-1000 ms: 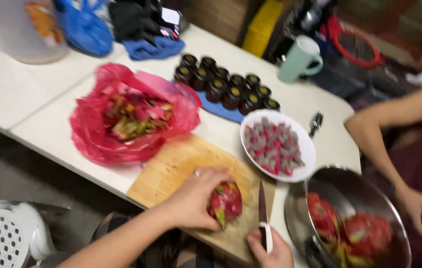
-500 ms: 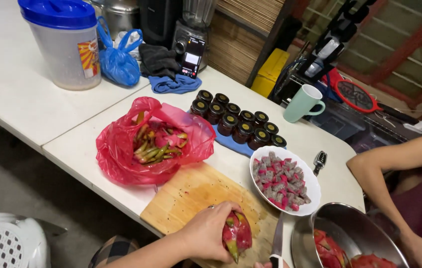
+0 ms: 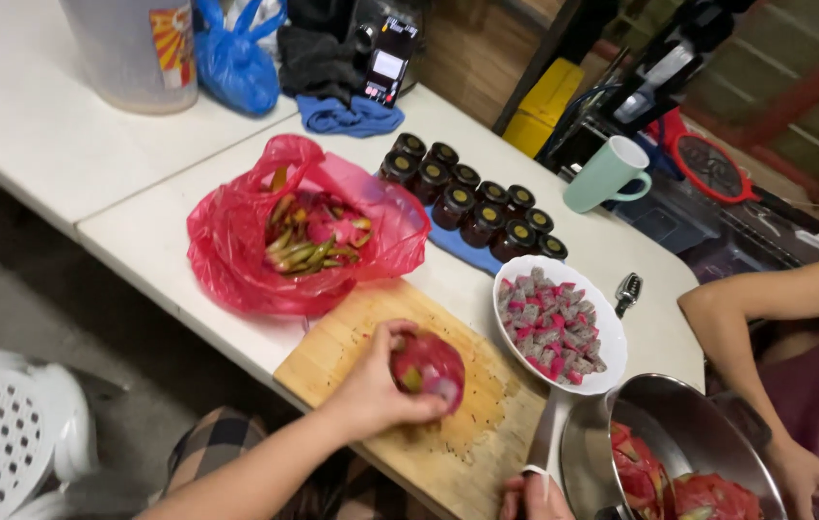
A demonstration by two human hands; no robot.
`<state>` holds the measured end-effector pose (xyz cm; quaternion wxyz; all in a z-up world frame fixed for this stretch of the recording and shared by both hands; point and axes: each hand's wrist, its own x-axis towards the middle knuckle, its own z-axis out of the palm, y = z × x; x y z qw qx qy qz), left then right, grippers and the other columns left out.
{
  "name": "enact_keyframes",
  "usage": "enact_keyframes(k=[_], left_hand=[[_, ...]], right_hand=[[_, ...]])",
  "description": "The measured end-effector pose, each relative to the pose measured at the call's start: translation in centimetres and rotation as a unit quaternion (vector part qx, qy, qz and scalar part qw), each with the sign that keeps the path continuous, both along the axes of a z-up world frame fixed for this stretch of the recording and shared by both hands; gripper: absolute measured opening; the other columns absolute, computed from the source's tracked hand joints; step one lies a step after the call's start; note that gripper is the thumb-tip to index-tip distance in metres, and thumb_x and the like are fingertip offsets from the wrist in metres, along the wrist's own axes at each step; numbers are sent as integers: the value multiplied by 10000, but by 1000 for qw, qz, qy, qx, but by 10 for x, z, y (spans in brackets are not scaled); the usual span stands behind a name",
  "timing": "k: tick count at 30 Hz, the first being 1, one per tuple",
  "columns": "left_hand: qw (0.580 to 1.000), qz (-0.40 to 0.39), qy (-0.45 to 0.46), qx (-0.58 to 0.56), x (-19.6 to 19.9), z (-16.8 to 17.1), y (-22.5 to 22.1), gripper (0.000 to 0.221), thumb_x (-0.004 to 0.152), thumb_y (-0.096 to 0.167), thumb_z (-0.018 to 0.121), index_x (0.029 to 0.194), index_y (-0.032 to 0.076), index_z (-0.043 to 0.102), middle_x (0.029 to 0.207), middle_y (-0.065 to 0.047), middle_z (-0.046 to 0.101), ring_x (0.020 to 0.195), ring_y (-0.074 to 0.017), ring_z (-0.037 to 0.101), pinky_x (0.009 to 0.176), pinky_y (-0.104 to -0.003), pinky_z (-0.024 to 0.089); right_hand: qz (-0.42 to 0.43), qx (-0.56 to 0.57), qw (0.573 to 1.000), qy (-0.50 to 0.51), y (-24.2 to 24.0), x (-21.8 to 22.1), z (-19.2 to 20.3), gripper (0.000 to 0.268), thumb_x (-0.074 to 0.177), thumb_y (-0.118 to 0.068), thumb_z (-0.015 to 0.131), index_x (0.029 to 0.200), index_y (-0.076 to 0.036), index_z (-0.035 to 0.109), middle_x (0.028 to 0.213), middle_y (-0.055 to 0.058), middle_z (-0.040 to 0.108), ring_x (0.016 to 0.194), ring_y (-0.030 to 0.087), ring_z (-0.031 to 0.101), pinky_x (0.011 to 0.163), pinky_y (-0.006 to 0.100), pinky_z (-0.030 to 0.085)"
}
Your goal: Peeling and cutting a dragon fruit on a wooden cutting board
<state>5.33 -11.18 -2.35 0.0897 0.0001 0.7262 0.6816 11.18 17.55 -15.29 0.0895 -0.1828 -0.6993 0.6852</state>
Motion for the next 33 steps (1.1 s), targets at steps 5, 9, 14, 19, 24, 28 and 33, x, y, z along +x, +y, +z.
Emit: enact_keyframes(k=[5,9,14,19,24,28,33], left_hand=[[984,73,11,164,-16,-49,-5,899,417,302,851,1202,123,451,1173,-75,551,1053,-189,602,871,-278,526],[966,84,60,238,-16,-64,-6,813,497,202,848,1196,103,445,1168,-69,525,1028,-164,569,879,-271,492],[960,85,61,259,-15,-63,-6,787,505,165,836,1193,92,460,1129,-69,546,1004,-154,561,856,-269,494],[957,77,86,265,-13,-61,-6,813,529,148,826,1239,81,435,1231,-71,530,1098,-162,539,947,-266,449],[974,55,93,200,-11,-53,-10,807,527,217,827,1233,86,457,1258,-54,515,1130,-159,526,972,-267,434],[978,19,90,188,-9,-45,-10,806,547,212,812,1268,90,472,1245,-77,522,1114,-155,538,958,-265,449],[985,26,81,151,-10,-47,-9,782,539,225,827,1235,76,501,1154,-53,586,1033,-129,567,936,-242,444]], right_hand=[[67,34,991,-113,-1,-1,10,759,943,-490,251,866,131,679,487,222,542,374,298,475,348,342,329],[83,141,986,-27,-40,14,58,446,902,-317,464,822,24,740,476,115,575,369,167,440,368,253,288],[142,424,894,10,-51,5,91,267,875,-359,477,903,-152,645,612,17,613,580,137,547,590,280,429],[233,522,808,141,-80,-4,115,196,912,-283,468,867,-108,543,706,66,593,635,276,575,581,376,412],[223,570,776,152,-86,-9,118,217,910,-317,474,886,-113,544,721,60,608,636,287,581,539,396,414],[221,596,755,164,-84,-11,122,256,918,-351,449,876,-109,524,701,71,587,623,306,560,517,425,396],[235,584,766,134,-81,-9,124,284,915,-375,430,876,-112,529,733,58,607,636,303,570,530,420,403]])
